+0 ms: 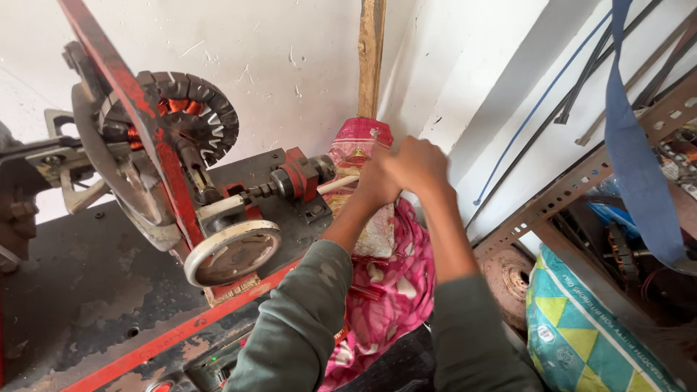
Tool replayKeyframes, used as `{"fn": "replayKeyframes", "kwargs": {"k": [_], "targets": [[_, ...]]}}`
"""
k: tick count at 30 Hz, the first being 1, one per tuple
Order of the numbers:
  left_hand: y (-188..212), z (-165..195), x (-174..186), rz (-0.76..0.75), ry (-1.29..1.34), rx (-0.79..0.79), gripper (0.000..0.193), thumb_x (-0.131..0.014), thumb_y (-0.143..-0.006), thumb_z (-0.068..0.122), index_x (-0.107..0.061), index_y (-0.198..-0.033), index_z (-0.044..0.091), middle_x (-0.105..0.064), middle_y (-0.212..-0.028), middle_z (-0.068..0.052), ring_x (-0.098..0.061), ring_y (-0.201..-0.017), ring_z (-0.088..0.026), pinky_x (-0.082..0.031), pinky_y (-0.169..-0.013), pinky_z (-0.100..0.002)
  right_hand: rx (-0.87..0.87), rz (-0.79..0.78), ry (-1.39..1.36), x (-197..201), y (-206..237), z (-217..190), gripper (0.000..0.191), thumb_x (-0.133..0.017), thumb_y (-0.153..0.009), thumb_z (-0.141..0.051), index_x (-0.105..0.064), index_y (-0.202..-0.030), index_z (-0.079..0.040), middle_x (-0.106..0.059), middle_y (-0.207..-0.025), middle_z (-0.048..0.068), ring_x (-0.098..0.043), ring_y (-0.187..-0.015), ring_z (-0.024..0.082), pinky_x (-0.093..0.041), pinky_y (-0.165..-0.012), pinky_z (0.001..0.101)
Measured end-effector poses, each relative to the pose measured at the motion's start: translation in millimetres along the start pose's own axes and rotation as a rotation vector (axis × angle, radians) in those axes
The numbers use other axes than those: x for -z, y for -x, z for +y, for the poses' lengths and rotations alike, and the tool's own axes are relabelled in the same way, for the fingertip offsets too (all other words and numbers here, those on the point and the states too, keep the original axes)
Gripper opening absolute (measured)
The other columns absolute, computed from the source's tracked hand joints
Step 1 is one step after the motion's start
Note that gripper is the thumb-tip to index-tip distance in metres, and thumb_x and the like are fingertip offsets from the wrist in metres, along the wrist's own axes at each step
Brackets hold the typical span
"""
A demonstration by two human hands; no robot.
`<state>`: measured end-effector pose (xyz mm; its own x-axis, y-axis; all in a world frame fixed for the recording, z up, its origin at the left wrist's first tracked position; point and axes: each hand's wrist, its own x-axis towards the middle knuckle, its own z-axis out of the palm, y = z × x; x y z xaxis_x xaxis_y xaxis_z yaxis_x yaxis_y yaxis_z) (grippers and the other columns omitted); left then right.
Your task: The person adjusts internal components of a red and black electrical machine using a screwdriver and their hands. They tighten parts, rotate a wheel, and press buttons on the control panel. The machine starts and runs briefly before the person continues adjusting internal parts.
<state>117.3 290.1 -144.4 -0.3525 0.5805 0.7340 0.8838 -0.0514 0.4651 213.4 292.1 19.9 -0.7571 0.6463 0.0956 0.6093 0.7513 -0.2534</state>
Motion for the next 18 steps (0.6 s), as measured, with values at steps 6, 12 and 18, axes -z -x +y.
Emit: {"fn": "replayKeyframes", "kwargs": {"k": [6,12,18], "targets": [[-6.3,3.9,1.6,0.01,-0.002,0.079,0.03,-0.062,-0.083,0.029,-0.067,-0.103,0.008,-0.073,-0.093,-0.015,-0.068,-0.087,-0.04,-0.052,-0.072,-0.052,0.11,-0.084,0.126,-31.4,-35.8,19.0,0.077,-0.052,-0.085,-0.074,-0.077,-0.103,-0.003,-0.074,-0.105,0.025,-0.07,-0.102,0.042,-0.054,-0.09,0.051],[-7.1,19.9,16.0,-0.18,-0.059,0.2,0.029,-0.043,-0.097,0.029,-0.065,-0.088,0.012,-0.074,-0.084,-0.008,-0.069,-0.088,-0.036,-0.052,-0.077,-0.052,0.183,0.157,0.227,41.6,-27.1,-4.9,0.089,-0.042,-0.092,-0.084,-0.077,-0.09,-0.002,-0.073,-0.09,0.022,-0.073,-0.091,0.041,-0.054,-0.081,0.0567],[-2.9,6.0,-2.7,-0.128,-0.006,0.236,0.03,-0.047,-0.098,0.034,-0.07,-0.092,0.015,-0.077,-0.091,-0.009,-0.07,-0.092,-0.034,-0.051,-0.082,-0.05,0.157,0.055,0.152,-2.2,-55.6,-1.6,0.079,-0.036,-0.092,-0.075,-0.073,-0.112,-0.008,-0.069,-0.116,0.02,-0.066,-0.107,0.042,-0.048,-0.09,0.0573]]}}
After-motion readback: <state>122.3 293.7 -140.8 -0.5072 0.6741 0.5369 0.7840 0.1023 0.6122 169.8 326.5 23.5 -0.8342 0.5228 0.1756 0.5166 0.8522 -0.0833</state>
